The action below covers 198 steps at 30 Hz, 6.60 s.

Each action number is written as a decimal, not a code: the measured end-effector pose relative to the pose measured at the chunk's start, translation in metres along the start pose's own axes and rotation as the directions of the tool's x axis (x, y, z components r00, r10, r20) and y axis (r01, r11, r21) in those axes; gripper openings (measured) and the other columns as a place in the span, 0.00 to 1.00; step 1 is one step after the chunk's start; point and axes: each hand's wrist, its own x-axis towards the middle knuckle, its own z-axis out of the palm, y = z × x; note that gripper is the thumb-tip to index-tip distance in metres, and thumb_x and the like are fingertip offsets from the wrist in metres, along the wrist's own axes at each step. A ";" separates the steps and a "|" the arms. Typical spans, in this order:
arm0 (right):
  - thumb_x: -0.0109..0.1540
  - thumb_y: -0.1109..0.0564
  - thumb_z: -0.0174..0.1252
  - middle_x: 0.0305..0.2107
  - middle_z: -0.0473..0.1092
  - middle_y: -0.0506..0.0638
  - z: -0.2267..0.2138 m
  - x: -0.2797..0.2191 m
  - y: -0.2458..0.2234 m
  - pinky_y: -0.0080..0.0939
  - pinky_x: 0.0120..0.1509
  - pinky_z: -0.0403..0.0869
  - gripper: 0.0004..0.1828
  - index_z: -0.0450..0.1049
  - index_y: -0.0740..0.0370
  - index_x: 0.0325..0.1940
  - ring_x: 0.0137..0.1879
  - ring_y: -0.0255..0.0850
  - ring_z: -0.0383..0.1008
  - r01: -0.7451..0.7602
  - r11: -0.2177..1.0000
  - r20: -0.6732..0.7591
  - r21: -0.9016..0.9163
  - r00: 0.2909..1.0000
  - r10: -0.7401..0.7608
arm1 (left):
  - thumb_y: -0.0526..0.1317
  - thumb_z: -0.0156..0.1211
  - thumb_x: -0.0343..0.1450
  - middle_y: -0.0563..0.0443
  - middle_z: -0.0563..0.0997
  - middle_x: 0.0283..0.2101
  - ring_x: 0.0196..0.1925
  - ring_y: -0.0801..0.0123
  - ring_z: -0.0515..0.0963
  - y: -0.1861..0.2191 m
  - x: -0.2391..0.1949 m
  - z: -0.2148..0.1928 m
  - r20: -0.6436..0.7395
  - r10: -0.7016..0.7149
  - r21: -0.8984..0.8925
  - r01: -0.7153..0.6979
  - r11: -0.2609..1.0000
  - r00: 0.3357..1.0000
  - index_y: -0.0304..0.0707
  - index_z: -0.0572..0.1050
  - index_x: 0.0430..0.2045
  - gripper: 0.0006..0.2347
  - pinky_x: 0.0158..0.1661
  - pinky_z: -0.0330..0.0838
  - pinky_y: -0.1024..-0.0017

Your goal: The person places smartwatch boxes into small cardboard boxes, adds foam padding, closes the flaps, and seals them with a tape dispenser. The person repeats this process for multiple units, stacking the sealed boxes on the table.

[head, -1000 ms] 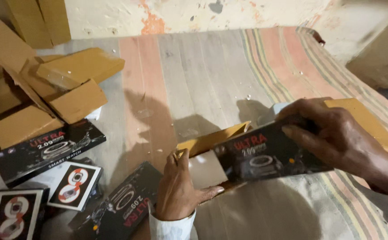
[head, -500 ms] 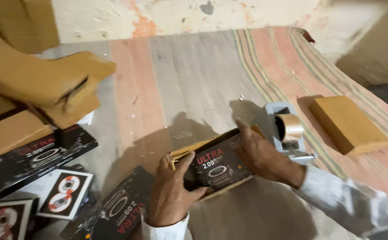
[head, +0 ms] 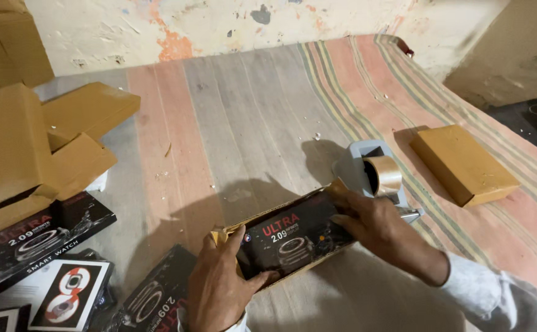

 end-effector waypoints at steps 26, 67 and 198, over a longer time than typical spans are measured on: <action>0.56 0.59 0.63 0.51 0.69 0.62 0.014 0.047 0.003 0.51 0.59 0.72 0.29 0.74 0.62 0.62 0.58 0.55 0.70 0.539 0.826 0.489 -0.162 0.771 -0.408 | 0.55 0.77 0.55 0.25 0.67 0.60 0.57 0.39 0.74 0.002 0.002 0.001 -0.039 0.085 -0.040 -0.087 0.995 0.996 0.46 0.67 0.66 0.42 0.53 0.73 0.58; 0.65 0.43 0.55 0.43 0.73 0.64 0.019 0.035 0.022 0.50 0.47 0.79 0.29 0.68 0.70 0.59 0.47 0.55 0.77 0.408 0.898 -0.062 -0.163 0.904 -0.422 | 0.50 0.66 0.71 0.35 0.81 0.60 0.61 0.54 0.81 -0.003 0.017 0.048 0.018 0.261 -0.596 -0.200 0.778 0.965 0.33 0.65 0.66 0.31 0.61 0.78 0.60; 0.63 0.62 0.61 0.25 0.73 0.51 0.037 -0.102 0.136 0.37 0.30 0.79 0.06 0.71 0.67 0.41 0.25 0.36 0.74 -0.059 0.199 -0.049 0.978 0.866 0.498 | 0.78 0.46 0.61 0.39 0.57 0.73 0.77 0.57 0.50 0.165 0.018 0.194 -0.386 0.222 0.298 -0.107 0.948 0.895 0.31 0.63 0.66 0.49 0.72 0.35 0.53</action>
